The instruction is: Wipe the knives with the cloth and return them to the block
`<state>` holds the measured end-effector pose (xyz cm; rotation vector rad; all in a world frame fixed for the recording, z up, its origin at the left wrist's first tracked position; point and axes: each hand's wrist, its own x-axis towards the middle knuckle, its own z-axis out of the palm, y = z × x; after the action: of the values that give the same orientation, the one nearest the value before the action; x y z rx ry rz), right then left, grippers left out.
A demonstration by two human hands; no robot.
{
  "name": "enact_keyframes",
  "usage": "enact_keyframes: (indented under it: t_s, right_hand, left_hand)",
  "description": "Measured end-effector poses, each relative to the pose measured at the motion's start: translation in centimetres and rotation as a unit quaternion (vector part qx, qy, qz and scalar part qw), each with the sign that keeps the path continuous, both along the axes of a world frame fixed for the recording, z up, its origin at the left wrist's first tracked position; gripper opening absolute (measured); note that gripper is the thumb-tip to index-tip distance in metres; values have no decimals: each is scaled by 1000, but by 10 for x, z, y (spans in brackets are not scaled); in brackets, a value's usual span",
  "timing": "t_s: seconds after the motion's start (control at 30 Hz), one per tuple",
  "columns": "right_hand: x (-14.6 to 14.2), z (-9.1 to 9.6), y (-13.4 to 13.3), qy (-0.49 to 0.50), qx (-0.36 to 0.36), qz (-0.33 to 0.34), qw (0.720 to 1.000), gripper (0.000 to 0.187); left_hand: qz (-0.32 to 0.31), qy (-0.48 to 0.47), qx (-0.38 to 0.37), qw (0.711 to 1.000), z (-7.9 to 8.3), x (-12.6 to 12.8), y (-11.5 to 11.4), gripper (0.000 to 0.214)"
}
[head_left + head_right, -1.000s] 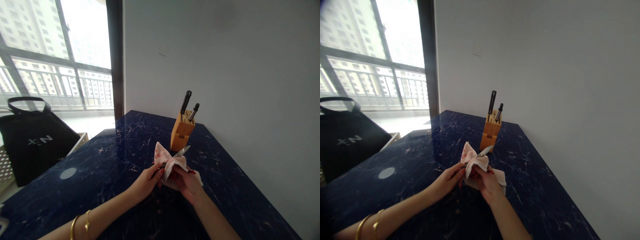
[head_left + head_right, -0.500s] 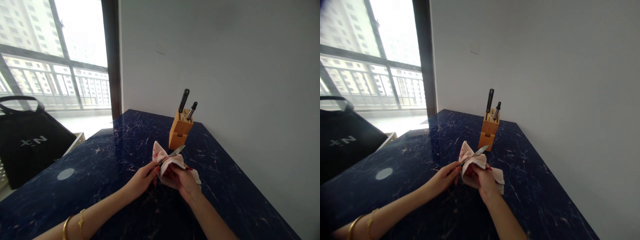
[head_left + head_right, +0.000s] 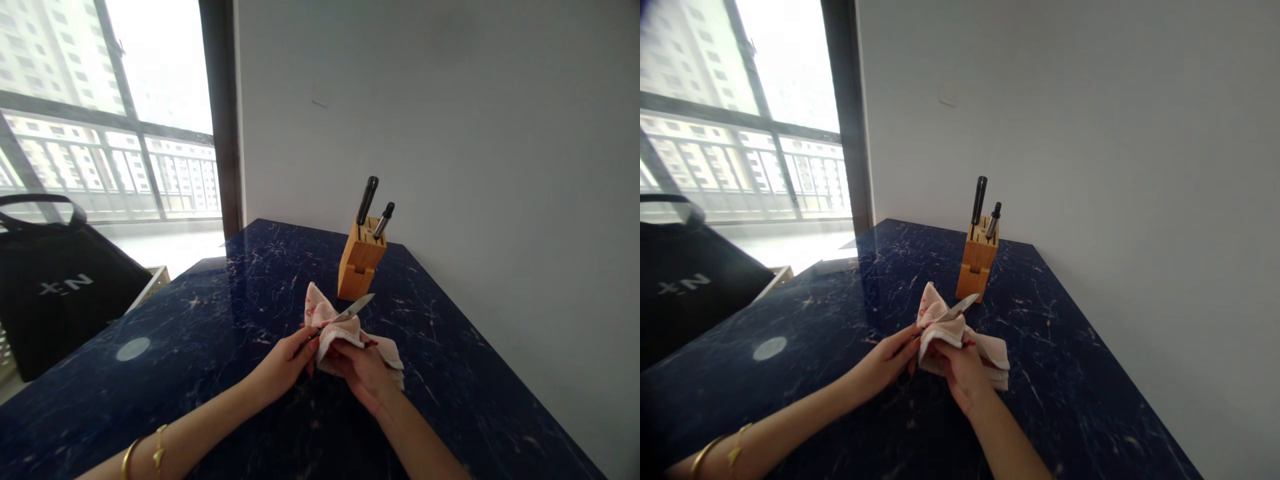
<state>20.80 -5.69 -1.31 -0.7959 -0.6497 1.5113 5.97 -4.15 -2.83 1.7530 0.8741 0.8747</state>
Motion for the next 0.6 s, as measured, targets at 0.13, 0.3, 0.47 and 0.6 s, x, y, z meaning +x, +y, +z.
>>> enact_keyframes:
  t_s: [0.13, 0.3, 0.47, 0.6]
  right_hand:
    - [2, -1, -1, -17, 25, 1, 1000, 24]
    - [8, 2, 2, -5, 17, -9, 1000, 27]
    - [4, 4, -4, 16, -34, 40, 999, 26]
    - [2, 3, -8, 35, -28, 84, 995, 24]
  left_hand:
    - [-7, 2, 13, 1000, 2, 1, 0, 35]
    - [7, 1, 21, 1000, 2, 1, -1, 37]
    - [-7, 5, 60, 998, 2, -1, -1, 32]
    - [2, 31, 89, 996, 5, -1, -1, 29]
